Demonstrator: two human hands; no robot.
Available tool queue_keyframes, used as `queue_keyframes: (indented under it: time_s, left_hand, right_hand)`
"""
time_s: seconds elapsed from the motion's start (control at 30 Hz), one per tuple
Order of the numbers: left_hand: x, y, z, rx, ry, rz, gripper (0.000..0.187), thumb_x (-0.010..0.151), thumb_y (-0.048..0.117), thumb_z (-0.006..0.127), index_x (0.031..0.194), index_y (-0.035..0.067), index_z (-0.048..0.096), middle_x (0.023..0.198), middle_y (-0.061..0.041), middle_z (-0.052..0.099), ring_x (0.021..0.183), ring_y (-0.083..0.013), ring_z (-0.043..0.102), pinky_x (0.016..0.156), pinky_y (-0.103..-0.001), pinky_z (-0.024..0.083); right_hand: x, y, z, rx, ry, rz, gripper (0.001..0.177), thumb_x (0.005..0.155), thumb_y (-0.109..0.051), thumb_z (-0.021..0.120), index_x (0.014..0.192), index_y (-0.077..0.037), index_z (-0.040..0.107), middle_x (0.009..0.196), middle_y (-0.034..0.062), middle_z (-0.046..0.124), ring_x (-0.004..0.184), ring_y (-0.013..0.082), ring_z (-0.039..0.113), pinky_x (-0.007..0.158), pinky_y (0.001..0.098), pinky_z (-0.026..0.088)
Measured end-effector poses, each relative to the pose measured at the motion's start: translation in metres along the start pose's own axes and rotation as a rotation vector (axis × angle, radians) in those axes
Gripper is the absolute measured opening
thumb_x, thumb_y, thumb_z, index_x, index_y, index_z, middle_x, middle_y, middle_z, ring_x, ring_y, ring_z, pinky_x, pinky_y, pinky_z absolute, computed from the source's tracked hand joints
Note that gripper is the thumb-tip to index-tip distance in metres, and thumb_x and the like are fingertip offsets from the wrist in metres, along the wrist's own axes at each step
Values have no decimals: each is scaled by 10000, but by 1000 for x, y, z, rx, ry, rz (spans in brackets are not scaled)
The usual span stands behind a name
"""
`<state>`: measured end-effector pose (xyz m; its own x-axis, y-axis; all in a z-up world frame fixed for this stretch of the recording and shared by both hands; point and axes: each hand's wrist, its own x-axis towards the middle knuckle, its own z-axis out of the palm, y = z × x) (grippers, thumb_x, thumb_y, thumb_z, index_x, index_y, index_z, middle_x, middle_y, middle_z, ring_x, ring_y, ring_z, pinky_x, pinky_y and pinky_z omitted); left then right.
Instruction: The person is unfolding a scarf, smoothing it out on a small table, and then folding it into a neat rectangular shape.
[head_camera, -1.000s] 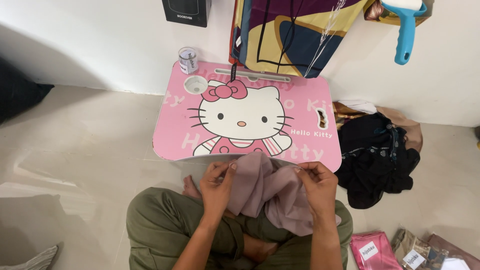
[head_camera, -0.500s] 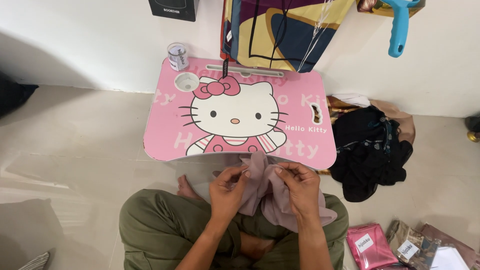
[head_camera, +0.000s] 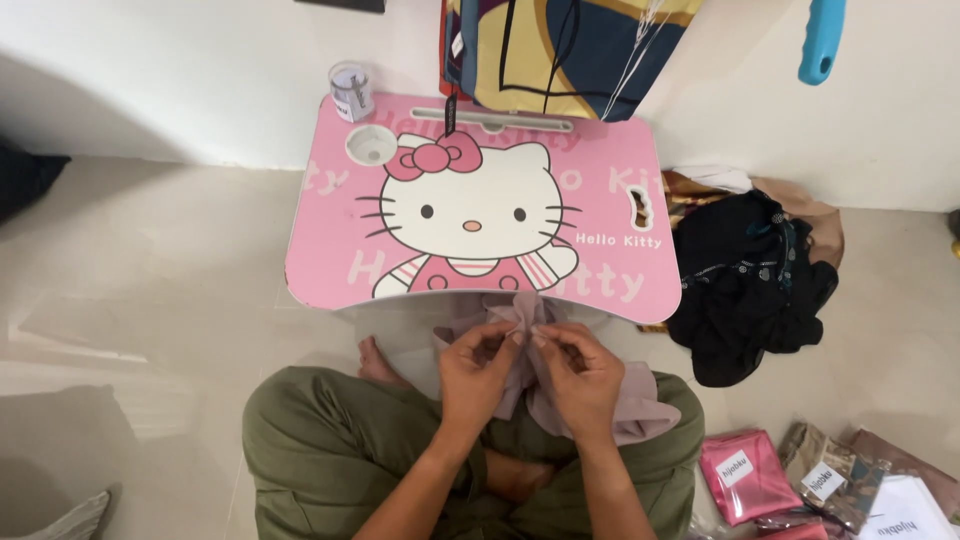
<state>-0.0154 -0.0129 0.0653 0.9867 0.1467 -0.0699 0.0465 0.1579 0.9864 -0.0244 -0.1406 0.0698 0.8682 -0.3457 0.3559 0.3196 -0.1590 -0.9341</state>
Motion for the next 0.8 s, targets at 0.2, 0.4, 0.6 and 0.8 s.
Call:
queue_keyframes:
  time_s: [0.2,0.4,0.6,0.8]
  left_hand:
    - [-7,6,1,-18,11,8,223,904,39,764,1115,-33,770,840,-172,760,800,-181,676,724,-380,608]
    - [-7,-14,-3,43,-56,255,254,941,170,712,1173,76,760,1015,-54,780,917,-146,744,781,-287,637]
    - [-18,-9,-9,89,-90,325,134,928,55,679,1003,58,789,930,-54,753,836,-161,751,712,-278,638]
    - [-22,-21,-17,48,-72,227,155,921,14,684,977,61,820,925,-44,746,744,-123,696,619,-253,549]
  right_hand:
    - [-4,-1,4,1,-55,-26,59,861,40,798,920,40,793,820,143,761,770,137,674,710,331,595]
    - [-7,9,-5,-177,-109,55,105,910,-64,719,984,-59,793,962,18,761,815,98,684,683,232,550]
    - [-21,20,-11,-229,-70,193,139,869,-61,722,965,-82,821,854,-29,752,683,62,601,613,232,498]
    - [-28,10,-1,-197,-112,251,85,885,-101,747,931,-69,811,926,14,802,845,108,724,739,255,586]
